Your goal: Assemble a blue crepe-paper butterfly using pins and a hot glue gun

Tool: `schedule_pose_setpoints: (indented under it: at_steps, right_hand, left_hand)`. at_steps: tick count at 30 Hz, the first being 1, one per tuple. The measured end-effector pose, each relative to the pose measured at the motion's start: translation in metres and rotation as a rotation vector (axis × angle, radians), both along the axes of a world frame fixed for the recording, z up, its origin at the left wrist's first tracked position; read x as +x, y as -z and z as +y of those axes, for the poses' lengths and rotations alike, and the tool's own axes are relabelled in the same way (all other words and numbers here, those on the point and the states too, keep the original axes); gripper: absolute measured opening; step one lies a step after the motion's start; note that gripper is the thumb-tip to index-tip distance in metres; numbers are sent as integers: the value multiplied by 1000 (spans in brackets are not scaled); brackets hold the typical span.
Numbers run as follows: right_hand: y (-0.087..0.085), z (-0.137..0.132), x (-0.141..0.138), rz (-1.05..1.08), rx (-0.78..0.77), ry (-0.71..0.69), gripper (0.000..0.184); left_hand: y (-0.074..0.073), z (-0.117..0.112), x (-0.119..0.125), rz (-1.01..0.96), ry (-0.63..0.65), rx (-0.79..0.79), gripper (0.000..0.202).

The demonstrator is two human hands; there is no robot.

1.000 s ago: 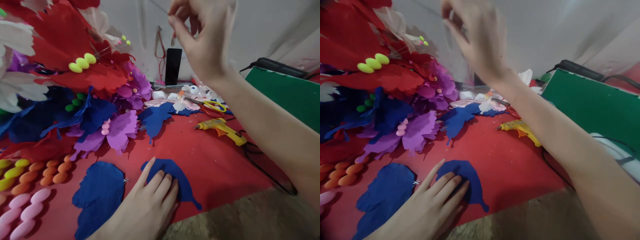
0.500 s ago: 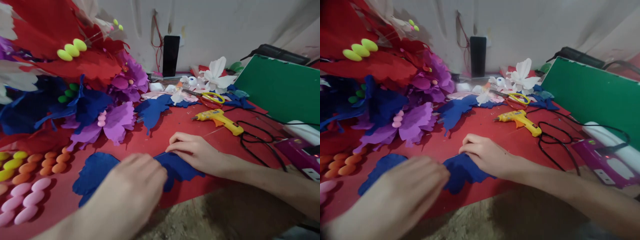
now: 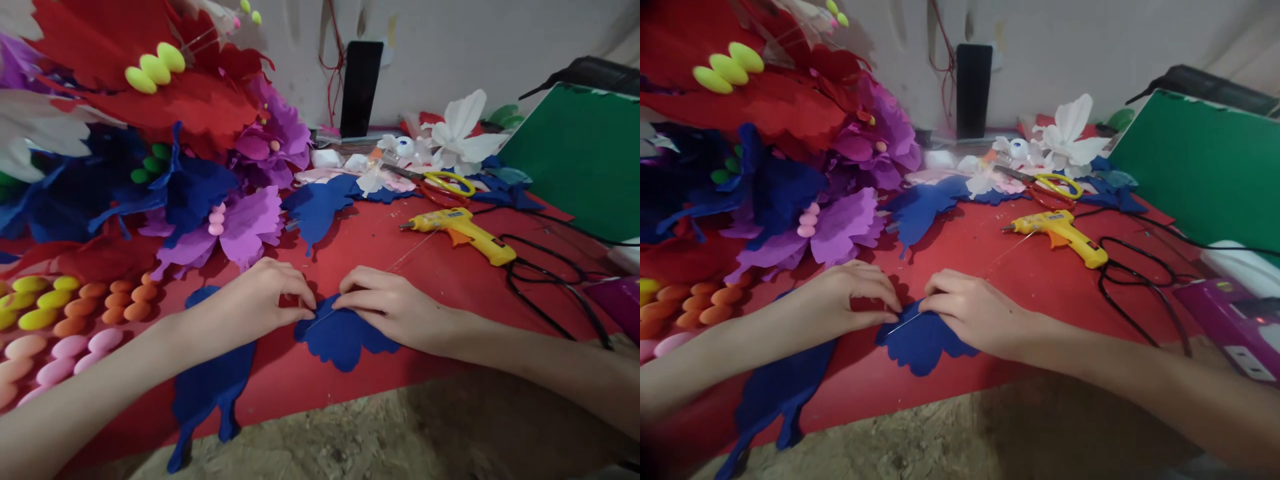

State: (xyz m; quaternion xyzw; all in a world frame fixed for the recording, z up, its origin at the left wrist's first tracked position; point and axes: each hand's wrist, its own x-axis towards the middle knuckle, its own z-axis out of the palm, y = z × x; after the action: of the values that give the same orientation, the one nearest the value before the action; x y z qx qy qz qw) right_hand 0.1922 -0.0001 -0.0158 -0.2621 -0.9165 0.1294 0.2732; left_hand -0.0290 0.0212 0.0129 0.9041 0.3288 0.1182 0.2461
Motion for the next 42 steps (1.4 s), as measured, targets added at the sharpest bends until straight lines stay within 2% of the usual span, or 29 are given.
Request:
schedule_pose_setpoints:
  at_steps: [12,18,27,42]
  right_hand:
    - [1,0,-1,-24,102,-10,31]
    - [4,2,0,-43,134,-21,35]
    - [-10,10,17,-130,56,40,26]
    - [-5,18,30,-127,11,75,20]
  left_hand:
    - [2,5,2,-17,-24,-78,6]
    - [6,4,2,5,-14,-59,15]
    - [8,5,2,37,-37,-73,17]
    - [8,5,3,32,-49,-94,19]
